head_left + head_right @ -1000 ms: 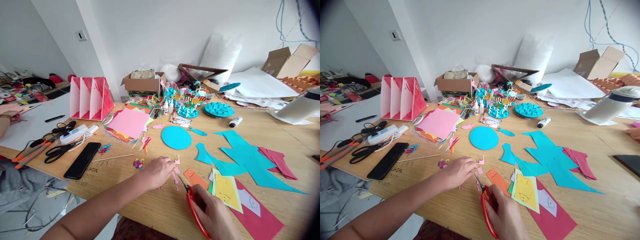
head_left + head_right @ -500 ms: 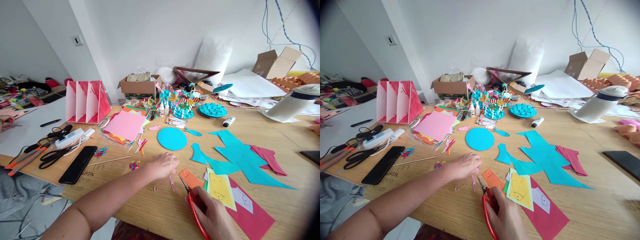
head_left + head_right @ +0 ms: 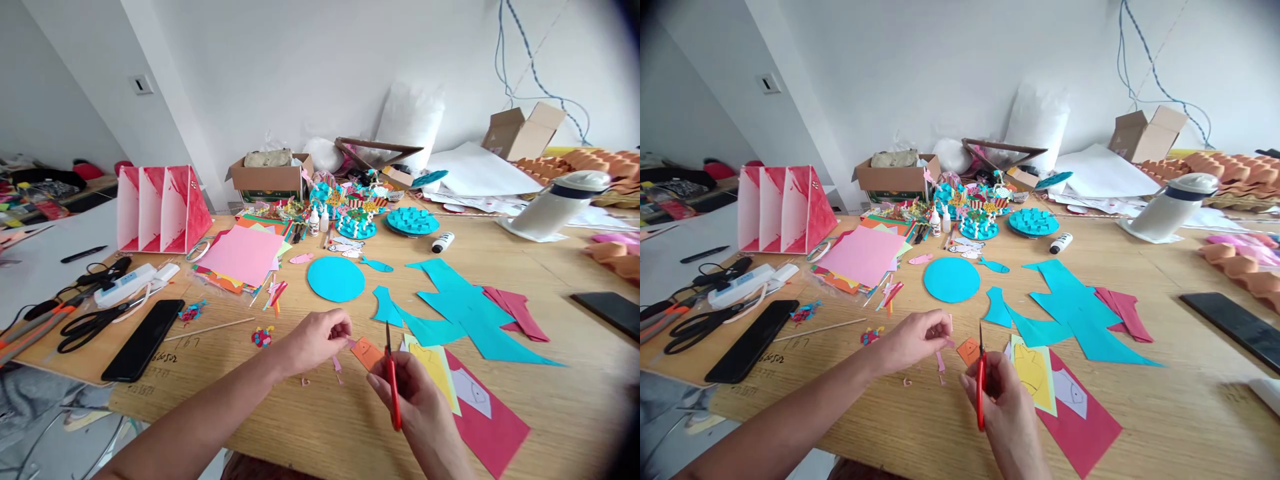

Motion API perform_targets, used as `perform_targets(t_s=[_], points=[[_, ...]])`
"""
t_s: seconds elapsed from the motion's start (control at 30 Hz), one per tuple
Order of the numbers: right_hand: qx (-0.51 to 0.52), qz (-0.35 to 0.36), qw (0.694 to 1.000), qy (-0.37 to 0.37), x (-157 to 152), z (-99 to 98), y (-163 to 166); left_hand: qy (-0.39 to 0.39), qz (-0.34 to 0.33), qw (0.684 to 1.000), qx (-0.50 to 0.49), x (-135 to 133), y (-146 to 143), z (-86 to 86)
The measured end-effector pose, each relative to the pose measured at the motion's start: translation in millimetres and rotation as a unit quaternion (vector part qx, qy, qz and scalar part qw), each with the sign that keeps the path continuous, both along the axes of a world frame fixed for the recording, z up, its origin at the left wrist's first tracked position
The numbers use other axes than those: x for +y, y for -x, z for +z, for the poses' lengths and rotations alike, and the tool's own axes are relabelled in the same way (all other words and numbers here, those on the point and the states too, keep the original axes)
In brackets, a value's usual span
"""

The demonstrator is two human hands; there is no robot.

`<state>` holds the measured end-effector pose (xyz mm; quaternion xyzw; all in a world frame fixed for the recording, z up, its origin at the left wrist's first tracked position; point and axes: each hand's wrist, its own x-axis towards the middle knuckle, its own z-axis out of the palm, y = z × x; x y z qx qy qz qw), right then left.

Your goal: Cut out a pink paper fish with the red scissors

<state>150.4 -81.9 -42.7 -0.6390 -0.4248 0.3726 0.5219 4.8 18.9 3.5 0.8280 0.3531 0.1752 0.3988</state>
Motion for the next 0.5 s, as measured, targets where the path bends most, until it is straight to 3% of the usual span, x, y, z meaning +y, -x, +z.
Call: perform_targets(t_s=[0.07, 0.13, 0.27, 0.5], points=[[0.042, -0.006, 0.999, -0.013, 6.9, 8.5, 7.6, 0.125, 0.035, 0.986, -0.106, -7.3, 0.6, -0.4], [0.079, -0.004, 0.996, -0.030, 13.3, 16.7, 14.9, 0.198, 0.055, 0.965, -0.165, -13.5, 0.7, -2.8], [0.114, 0.007, 0.992, -0.047, 22.0, 25.2, 25.1, 0.229, 0.072, 0.951, -0.195, -20.9, 2.7, -8.3], [0.063, 0.015, 0.996, -0.058, 27.4, 26.2, 30.5, 0.236, 0.130, 0.934, -0.235, -22.5, 11.7, -10.5]])
